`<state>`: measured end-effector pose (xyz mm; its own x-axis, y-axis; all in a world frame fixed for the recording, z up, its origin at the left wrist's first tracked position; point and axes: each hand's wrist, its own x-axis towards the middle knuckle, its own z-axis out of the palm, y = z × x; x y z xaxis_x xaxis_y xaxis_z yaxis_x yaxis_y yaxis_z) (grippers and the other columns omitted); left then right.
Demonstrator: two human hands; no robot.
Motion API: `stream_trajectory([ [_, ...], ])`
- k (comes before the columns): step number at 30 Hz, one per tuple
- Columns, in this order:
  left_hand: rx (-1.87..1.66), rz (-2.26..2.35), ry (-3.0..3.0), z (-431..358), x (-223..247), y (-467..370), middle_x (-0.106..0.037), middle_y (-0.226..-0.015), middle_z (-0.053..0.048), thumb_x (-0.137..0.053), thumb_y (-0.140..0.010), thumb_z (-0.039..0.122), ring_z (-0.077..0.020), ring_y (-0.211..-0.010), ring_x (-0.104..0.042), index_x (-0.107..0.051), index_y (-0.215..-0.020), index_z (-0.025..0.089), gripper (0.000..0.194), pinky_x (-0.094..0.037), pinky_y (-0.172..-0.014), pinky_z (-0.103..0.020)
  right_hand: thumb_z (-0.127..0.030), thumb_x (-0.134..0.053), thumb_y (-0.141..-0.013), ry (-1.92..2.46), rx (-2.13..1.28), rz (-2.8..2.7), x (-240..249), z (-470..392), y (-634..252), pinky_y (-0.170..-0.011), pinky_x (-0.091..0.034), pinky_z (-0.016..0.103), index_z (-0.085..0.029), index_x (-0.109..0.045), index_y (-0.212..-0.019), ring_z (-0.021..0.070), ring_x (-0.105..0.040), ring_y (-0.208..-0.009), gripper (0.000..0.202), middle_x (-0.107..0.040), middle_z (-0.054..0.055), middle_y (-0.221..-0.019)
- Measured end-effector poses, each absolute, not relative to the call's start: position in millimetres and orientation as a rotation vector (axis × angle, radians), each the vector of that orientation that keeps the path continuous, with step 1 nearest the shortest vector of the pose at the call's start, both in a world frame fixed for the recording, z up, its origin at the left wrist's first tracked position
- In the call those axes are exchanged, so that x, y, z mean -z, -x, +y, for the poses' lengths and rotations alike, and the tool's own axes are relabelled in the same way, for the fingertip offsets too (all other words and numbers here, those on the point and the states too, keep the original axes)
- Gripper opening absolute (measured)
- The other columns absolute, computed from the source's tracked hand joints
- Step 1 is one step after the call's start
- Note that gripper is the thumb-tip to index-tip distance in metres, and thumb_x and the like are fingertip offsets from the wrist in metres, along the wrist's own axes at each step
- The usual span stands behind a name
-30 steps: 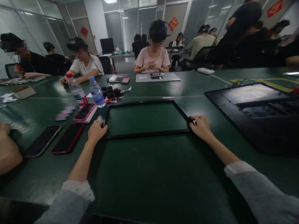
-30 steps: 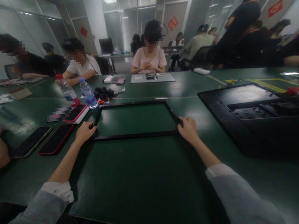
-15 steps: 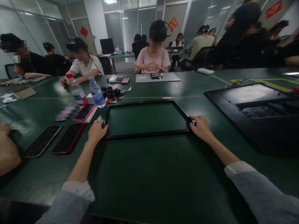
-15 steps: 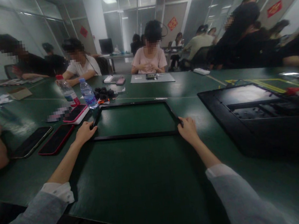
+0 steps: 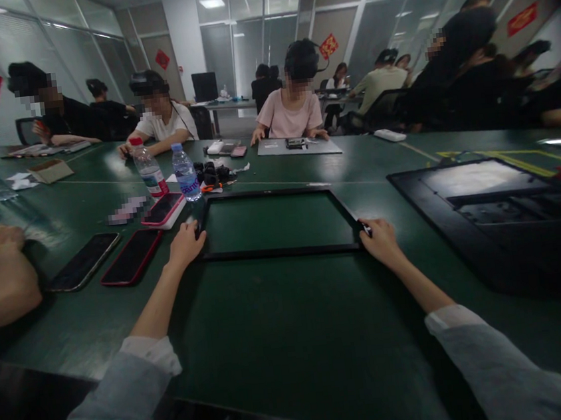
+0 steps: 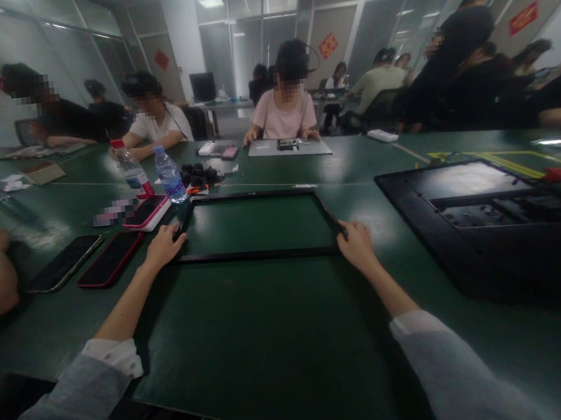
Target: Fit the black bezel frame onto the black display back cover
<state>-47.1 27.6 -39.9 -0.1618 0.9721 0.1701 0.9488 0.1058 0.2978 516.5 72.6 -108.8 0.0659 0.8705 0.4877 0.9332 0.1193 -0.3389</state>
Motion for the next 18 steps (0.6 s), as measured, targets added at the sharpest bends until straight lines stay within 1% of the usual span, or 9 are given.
stream_trajectory([
  [5, -0.59, 2.271, -1.993, 27.9, 41.9, 47.9, -0.058, -0.142, -0.019, -0.047, -0.102, 0.045, -0.035, -0.124, -0.065, -0.051, -0.153, 0.017, 0.058, -0.055, -0.097, -0.045, -0.028, -0.047, -0.088, 1.762, 0.156, -1.821, 105.4, 71.4, -515.4, -0.103, -0.047, 0.049, -0.007, -0.071, -0.128, 0.0314, -0.059, -0.106, 0.051, -0.066, 0.02, -0.106],
  [8, -0.711, 2.244, -2.037, 26.5, 44.0, 47.6, -0.059, -0.14, -0.019, -0.049, -0.101, 0.041, -0.0335, -0.125, -0.064, -0.052, -0.151, 0.016, 0.056, -0.053, -0.102, -0.045, -0.026, -0.046, -0.086, 1.738, 0.146, -1.811, 101.1, 67.4, -511.3, -0.103, -0.046, 0.05, -0.008, -0.072, -0.125, 0.0312, -0.06, -0.105, 0.05, -0.067, 0.019, -0.103],
  [11, -0.802, 2.223, -2.1, 22.1, 45.6, 41.3, -0.057, -0.143, -0.021, -0.051, -0.1, 0.041, -0.0343, -0.134, -0.057, -0.054, -0.149, 0.014, 0.056, -0.048, -0.11, -0.049, -0.024, -0.047, -0.084, 1.676, 0.107, -1.821, 95.2, 60.3, -506.1, -0.102, -0.047, 0.05, -0.011, -0.072, -0.123, 0.0305, -0.061, -0.102, 0.048, -0.068, 0.017, -0.101],
  [13, -0.811, 2.203, -2.14, 18.1, 46.1, 33.9, -0.051, -0.15, -0.021, -0.05, -0.1, 0.046, -0.0363, -0.141, -0.049, -0.054, -0.15, 0.015, 0.058, -0.045, -0.114, -0.053, -0.024, -0.046, -0.085, 1.653, 0.084, -1.813, 90.2, 53.9, -505.7, -0.1, -0.048, 0.048, -0.012, -0.07, -0.125, 0.0293, -0.061, -0.099, 0.048, -0.069, 0.017, -0.104],
  [15, -0.763, 2.158, -2.182, 14.7, 45.7, 26.8, -0.045, -0.157, -0.019, -0.047, -0.1, 0.055, -0.0385, -0.147, -0.042, -0.052, -0.152, 0.02, 0.063, -0.04, -0.116, -0.058, -0.024, -0.046, -0.086, 1.7, 0.107, -1.76, 83.8, 46.3, -512.0, -0.1, -0.048, 0.047, -0.012, -0.068, -0.129, 0.0288, -0.061, -0.101, 0.05, -0.068, 0.017, -0.108],
  [18, -0.617, 2.04, -2.221, 11.8, 42.7, 22.3, -0.039, -0.163, -0.017, -0.044, -0.098, 0.069, -0.0406, -0.151, -0.035, -0.045, -0.158, 0.025, 0.075, -0.034, -0.118, -0.064, -0.028, -0.045, -0.089, 1.874, 0.27, -1.601, 70.5, 31.6, -538.4, -0.1, -0.044, 0.049, -0.008, -0.064, -0.135, 0.0333, -0.055, -0.113, 0.053, -0.063, 0.022, -0.118],
])
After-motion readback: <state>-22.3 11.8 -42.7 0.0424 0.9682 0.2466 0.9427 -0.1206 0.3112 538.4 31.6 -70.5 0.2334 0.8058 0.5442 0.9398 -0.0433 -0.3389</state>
